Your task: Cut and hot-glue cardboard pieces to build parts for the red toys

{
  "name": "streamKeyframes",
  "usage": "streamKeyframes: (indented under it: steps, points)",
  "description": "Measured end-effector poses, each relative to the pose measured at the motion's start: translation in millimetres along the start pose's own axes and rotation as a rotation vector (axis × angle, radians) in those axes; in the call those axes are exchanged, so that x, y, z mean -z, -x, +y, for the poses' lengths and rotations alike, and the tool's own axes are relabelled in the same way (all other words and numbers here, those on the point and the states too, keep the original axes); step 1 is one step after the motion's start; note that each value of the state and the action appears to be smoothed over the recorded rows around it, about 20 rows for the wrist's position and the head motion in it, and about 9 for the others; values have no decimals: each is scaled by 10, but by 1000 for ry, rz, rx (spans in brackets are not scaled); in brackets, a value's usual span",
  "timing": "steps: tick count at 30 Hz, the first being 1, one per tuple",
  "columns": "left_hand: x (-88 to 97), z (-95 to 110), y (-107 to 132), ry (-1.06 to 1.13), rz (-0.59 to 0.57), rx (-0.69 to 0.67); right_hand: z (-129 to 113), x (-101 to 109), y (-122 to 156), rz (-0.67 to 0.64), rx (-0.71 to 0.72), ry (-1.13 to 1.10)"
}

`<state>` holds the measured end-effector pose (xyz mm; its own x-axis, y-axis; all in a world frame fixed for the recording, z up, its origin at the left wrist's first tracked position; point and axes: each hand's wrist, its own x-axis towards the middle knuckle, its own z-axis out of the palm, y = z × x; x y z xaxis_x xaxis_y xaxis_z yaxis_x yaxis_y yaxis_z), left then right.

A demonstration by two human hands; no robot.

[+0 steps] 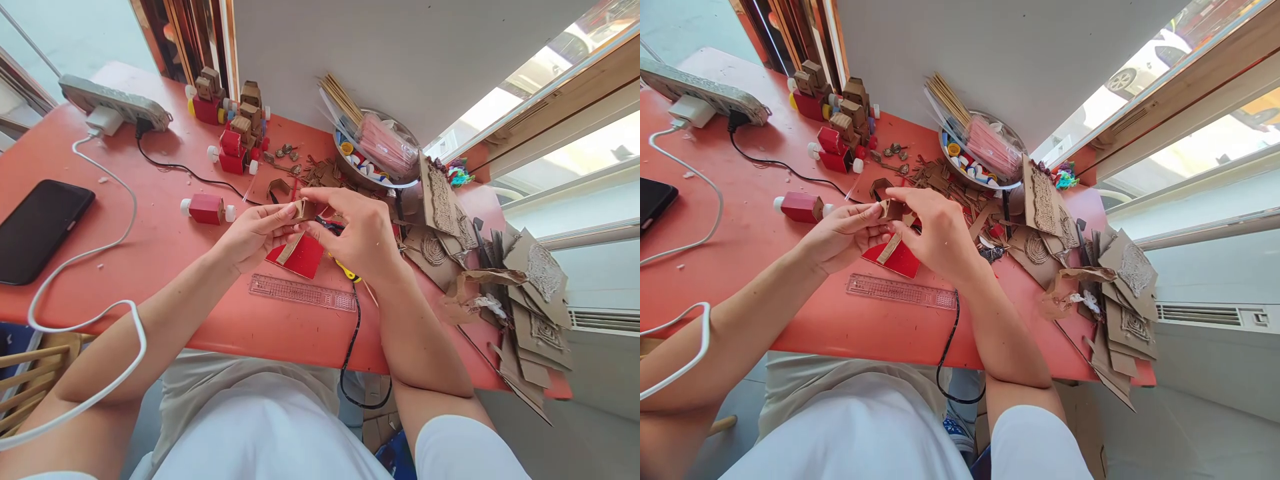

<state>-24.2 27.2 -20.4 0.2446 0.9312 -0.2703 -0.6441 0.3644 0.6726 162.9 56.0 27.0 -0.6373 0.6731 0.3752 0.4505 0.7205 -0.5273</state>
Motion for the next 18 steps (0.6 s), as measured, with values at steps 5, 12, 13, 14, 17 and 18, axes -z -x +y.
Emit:
streamKeyframes:
  steps: [5,12,13,14,17,18]
  points:
    - [-36,26,11,31,35,28,12,-14,-1,3,-8,-1]
    - [-38,27,10,5,74,24,33,-17,-9,1,-17,10]
    - [-39,27,11,3,76,25,31,-21,-9,5,-21,5]
    - [-41,27,13,1,77,25,28,-26,-8,9,-23,-2]
    - [-49,27,20,-2,82,21,19,-41,-2,20,-21,-14]
    - [-50,26,21,-2,85,19,16,-45,-1,19,-22,-11]
